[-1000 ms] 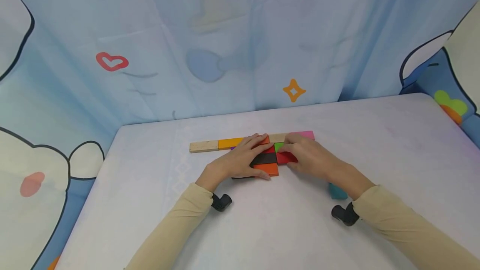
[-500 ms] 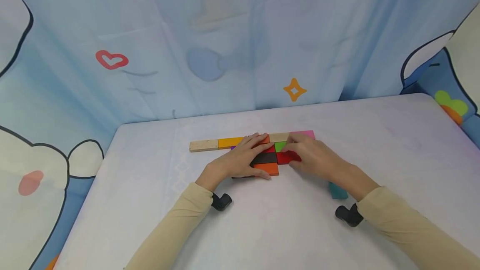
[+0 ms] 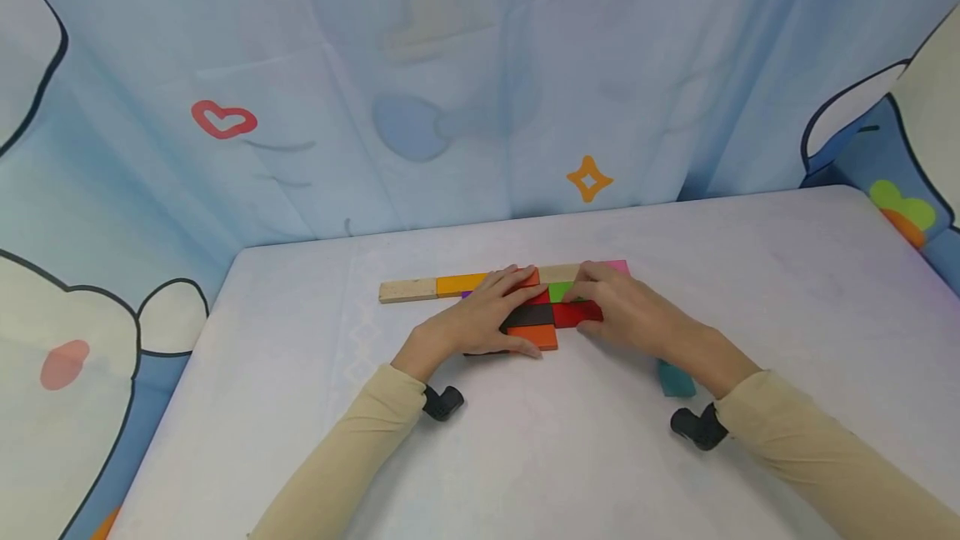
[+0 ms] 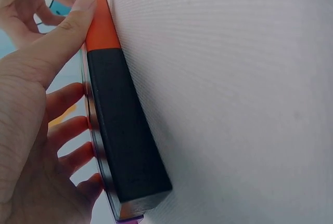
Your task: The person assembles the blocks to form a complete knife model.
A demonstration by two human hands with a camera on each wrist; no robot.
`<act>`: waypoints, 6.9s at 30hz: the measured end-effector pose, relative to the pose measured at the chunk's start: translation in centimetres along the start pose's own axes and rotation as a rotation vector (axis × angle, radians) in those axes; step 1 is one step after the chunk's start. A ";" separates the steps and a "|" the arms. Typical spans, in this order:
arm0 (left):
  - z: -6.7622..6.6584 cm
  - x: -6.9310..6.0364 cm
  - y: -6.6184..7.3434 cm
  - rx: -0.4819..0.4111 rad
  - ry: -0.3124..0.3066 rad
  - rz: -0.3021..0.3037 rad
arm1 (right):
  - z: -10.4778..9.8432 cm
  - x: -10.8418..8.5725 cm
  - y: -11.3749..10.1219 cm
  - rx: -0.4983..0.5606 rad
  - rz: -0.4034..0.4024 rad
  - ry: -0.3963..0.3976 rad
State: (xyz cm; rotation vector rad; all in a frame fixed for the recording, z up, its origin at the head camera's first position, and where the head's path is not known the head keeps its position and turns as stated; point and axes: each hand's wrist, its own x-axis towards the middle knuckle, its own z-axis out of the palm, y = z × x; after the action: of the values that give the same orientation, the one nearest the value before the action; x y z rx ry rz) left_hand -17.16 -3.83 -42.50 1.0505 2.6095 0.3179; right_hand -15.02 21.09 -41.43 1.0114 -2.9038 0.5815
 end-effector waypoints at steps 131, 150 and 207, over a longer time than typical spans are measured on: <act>0.2 0.1 -0.4 0.020 0.019 0.032 | 0.4 -12.9 4.0 -0.028 0.060 0.146; 0.5 0.1 -0.6 0.003 0.006 0.025 | -0.4 -10.9 3.1 -0.051 0.148 0.080; 1.1 -1.7 -0.4 0.035 0.030 0.038 | 2.4 -2.4 -1.9 0.029 -0.021 0.139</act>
State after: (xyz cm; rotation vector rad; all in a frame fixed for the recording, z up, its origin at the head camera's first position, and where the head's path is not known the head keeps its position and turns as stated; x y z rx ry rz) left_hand -15.90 -5.20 -43.36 1.1162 2.6334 0.2992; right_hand -11.68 20.30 -43.34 0.9615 -2.7690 0.6664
